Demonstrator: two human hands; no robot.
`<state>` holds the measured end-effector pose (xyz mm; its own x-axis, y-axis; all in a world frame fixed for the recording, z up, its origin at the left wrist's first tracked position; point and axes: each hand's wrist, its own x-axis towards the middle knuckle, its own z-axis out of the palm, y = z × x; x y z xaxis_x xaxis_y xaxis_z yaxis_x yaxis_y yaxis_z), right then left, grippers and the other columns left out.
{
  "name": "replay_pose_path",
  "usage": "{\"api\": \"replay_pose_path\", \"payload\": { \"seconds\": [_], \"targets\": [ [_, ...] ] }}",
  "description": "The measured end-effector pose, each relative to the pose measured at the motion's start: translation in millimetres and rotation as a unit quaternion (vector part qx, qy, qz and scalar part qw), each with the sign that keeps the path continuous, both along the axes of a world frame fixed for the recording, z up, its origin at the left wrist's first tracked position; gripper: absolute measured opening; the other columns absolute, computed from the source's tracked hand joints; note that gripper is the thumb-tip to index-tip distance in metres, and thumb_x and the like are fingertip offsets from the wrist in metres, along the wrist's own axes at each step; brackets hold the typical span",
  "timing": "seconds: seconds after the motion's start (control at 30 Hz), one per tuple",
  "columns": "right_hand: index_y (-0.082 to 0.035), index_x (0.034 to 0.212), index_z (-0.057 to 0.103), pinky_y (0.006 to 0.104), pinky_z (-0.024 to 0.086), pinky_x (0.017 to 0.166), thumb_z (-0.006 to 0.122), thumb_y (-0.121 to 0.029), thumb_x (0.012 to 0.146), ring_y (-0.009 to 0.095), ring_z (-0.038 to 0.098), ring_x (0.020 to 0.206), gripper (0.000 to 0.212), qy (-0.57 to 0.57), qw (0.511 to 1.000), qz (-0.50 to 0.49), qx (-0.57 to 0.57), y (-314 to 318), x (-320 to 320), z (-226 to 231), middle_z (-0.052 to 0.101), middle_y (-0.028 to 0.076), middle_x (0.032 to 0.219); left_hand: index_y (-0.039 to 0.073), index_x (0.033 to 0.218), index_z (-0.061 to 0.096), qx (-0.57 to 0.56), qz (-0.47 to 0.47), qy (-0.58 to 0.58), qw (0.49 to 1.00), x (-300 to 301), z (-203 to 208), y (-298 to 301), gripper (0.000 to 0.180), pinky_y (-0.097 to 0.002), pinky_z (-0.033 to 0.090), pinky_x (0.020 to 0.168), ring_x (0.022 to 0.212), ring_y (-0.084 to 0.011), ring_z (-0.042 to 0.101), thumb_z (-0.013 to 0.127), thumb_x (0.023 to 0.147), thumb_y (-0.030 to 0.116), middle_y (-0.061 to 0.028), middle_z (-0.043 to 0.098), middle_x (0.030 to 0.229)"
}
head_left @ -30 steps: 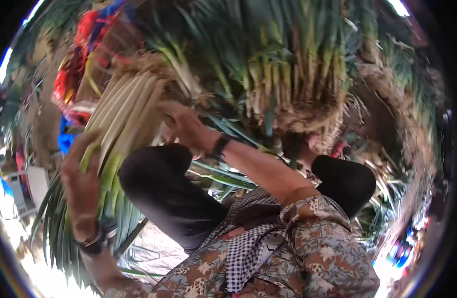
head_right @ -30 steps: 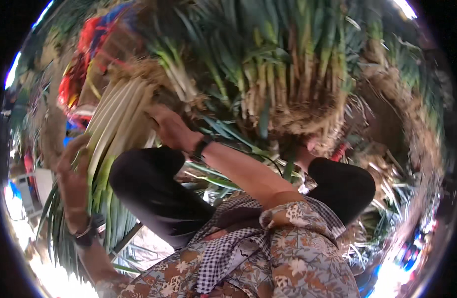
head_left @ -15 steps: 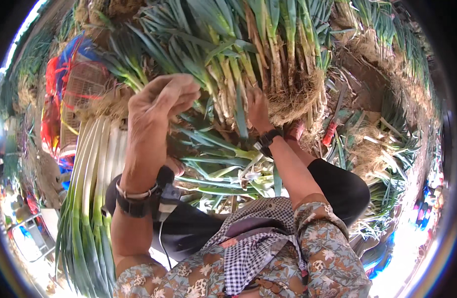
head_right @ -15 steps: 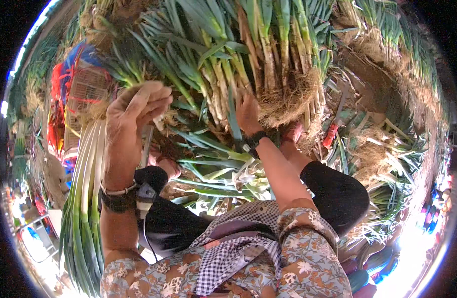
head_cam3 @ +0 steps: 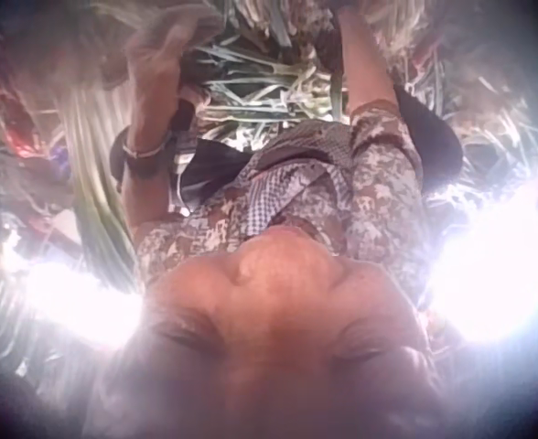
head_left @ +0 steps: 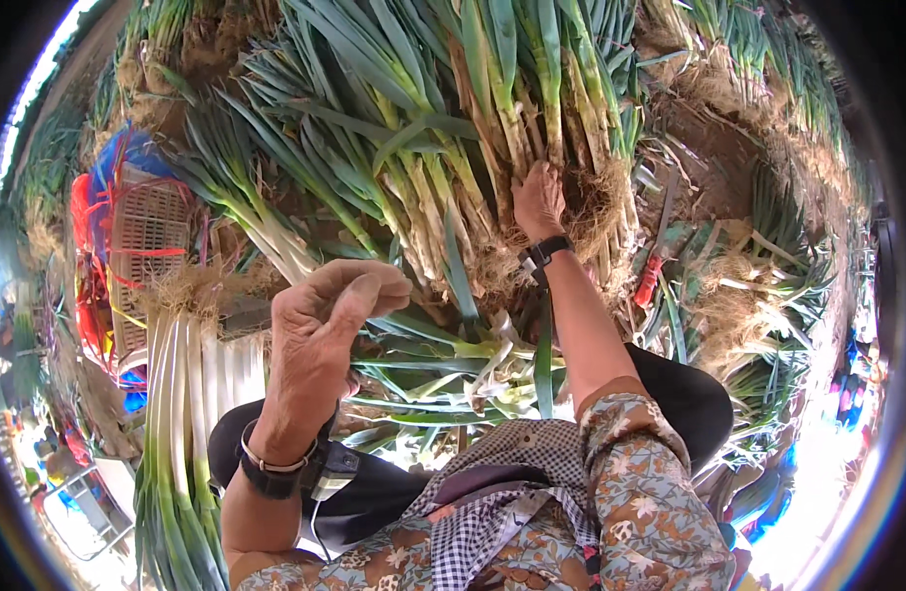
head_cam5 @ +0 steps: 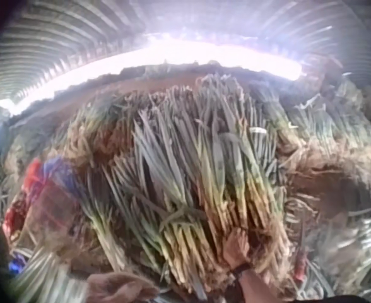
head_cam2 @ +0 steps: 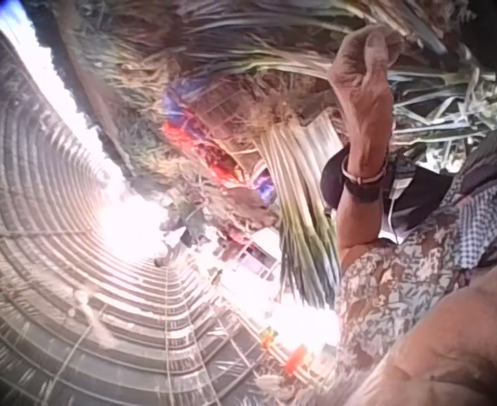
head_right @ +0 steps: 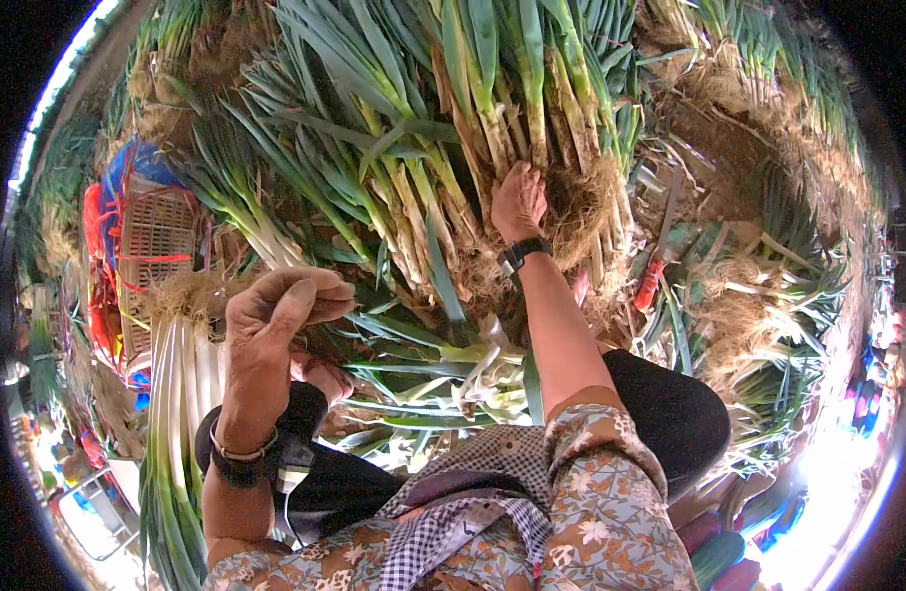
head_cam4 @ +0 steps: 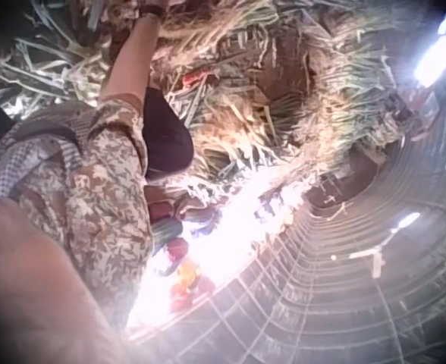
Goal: Cleaning and peeling the outer skins from harvested leeks and stacking them.
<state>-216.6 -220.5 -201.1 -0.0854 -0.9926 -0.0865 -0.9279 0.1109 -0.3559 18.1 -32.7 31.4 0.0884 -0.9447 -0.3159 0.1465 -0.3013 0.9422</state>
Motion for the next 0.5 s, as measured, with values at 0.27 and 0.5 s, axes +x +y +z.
{"api": "replay_pose_path", "payload": {
  "seconds": [0.27, 0.5],
  "targets": [
    [0.009, 0.126, 0.044, 0.0459, 0.049, 0.08, 0.067, -0.023, 0.083, 0.036, 0.06, 0.102, 0.059, -0.07, 0.992, 0.099, 0.034, 30, 0, 32, 0.059, 0.029, 0.113, -0.008, 0.106, 0.063, -0.024, -0.066, -0.043, 0.997, -7, -9, 2, 0.027, -0.0298, 0.052, 0.089, 0.093, -0.0169, 0.065, 0.052, 0.098, 0.016, -0.0114, 0.068, 0.095],
    [0.013, 0.098, 0.059, 0.0429, 0.051, 0.07, 0.073, -0.035, 0.081, 0.025, 0.06, 0.072, 0.053, -0.286, 0.94, 0.168, 0.077, 106, -10, 3, 0.061, 0.012, 0.079, -0.006, 0.107, 0.063, -0.029, -0.05, -0.042, 0.997, -3, -24, 6, 0.032, -0.0298, 0.054, 0.083, 0.089, -0.0196, 0.068, 0.052, 0.098, 0.023, -0.013, 0.068, 0.095]
  ]
}}
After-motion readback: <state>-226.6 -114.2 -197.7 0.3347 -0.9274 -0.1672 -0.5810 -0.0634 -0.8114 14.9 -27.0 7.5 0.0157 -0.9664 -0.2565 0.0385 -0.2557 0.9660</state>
